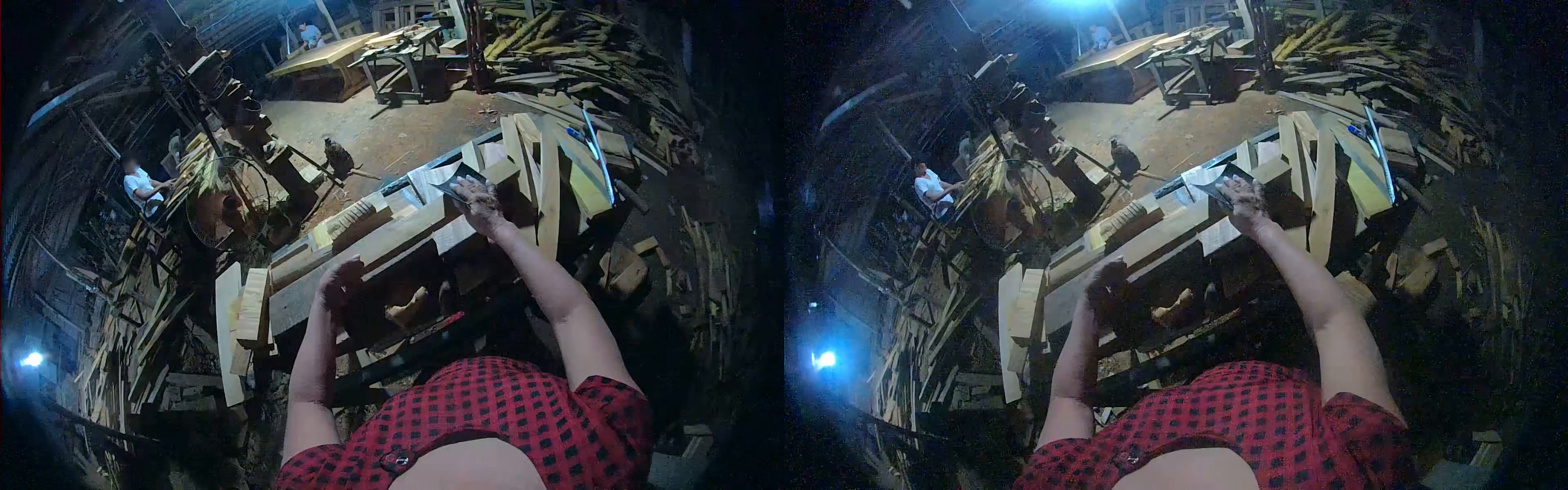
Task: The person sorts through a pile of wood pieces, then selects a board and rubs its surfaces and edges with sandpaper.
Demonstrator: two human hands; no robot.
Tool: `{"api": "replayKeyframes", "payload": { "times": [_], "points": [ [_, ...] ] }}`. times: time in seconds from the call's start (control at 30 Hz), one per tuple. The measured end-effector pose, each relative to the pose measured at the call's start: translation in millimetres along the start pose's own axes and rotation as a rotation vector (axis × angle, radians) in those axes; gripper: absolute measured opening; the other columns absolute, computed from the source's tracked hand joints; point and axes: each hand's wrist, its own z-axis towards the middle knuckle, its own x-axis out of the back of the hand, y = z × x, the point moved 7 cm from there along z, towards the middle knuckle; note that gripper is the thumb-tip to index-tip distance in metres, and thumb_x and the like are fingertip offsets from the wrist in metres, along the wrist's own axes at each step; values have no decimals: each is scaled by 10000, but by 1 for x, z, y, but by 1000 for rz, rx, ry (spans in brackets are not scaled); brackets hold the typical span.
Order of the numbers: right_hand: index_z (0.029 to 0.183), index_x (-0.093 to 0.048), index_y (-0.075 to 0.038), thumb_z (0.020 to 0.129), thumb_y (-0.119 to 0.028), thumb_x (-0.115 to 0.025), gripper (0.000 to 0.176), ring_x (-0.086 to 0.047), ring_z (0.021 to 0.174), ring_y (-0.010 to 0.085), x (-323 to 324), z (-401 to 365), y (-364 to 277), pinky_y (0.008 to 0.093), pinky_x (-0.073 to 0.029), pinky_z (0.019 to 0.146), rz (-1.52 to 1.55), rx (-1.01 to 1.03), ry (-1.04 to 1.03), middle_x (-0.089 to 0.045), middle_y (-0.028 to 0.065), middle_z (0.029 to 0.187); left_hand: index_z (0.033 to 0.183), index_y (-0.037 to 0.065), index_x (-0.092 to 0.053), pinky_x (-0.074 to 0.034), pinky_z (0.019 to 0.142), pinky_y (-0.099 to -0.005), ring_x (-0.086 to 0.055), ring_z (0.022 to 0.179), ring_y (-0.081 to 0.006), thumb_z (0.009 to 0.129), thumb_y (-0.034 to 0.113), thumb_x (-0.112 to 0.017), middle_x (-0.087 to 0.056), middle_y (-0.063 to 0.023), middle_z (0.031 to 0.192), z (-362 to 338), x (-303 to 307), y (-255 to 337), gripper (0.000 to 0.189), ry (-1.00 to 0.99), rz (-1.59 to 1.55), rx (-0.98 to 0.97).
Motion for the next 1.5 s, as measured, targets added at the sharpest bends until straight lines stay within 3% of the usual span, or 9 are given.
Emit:
{"api": "replayKeyframes", "payload": {
  "times": [0.07,0.23,0.37,0.5,0.73,0.83,0.97,1.27,1.5],
  "points": [
    [1237,-512,-185,871,-342,-477,399,-350,1275,278,-2,0,-1,499,-180,1040,35,-15,-53,-416,91,1357,766,93,-594,-335,445,-206,-491,552,-60,811,232,-632,-540,31,653,10,-10,-10,152,-425,-86,51],
    [1069,-589,-109,833,-263,-539,286,-514,1067,288,34,-2,-34,458,-349,880,-39,-26,288,-583,117,1103,871,72,-577,-422,578,-217,-541,696,-79,769,177,-663,-567,20,753,-31,-30,23,170,-357,173,-382],
    [782,-561,-86,747,-134,-563,60,-541,684,284,50,-12,-153,366,-416,597,312,480,154,-512,98,684,957,68,-544,-456,655,-239,-551,785,-98,714,90,-643,-576,1,845,-64,-47,50,264,-240,420,-750],
    [1091,-512,-60,797,-182,-517,318,-480,1105,292,34,-44,-238,446,-303,964,340,580,38,-539,139,1098,928,36,-587,-447,707,-242,-550,853,-100,690,39,-569,-592,-36,874,-57,-32,32,238,-238,551,-633],
    [917,-611,-36,815,-118,-502,170,-612,888,263,33,-20,-89,370,-463,805,629,490,174,-624,145,902,961,-1,-581,-420,822,-296,-547,951,-178,695,190,-632,-586,-78,943,-43,-19,27,332,-213,485,-905],
    [948,-644,-12,877,-254,-493,295,-604,951,262,103,-9,-3,340,-461,803,242,183,171,-653,124,938,970,7,-577,-407,855,-297,-523,982,-177,668,189,-680,-570,-67,983,-42,-18,24,367,-200,498,-832],
    [984,-622,-13,861,-273,-575,292,-612,876,257,107,-43,123,331,-459,809,455,-851,126,-642,125,973,958,12,-579,-443,799,-288,-554,877,-162,671,190,-708,-582,-54,901,-52,-27,34,362,-145,624,-896],
    [1188,-521,-42,841,-264,-612,422,-521,1058,184,109,-182,168,326,-378,946,1215,-832,638,-551,52,1156,1056,-14,-547,-428,525,-234,-531,590,-105,705,238,-723,-578,-29,742,-55,-27,-5,466,-47,330,-78],
    [1147,-537,-65,836,-277,-608,383,-581,962,224,117,-304,201,359,-465,832,1601,-1064,852,-586,72,1093,1043,-9,-551,-421,586,-225,-524,650,-91,712,304,-683,-587,-32,792,-110,-92,-25,474,-588,347,190]
  ]
}}
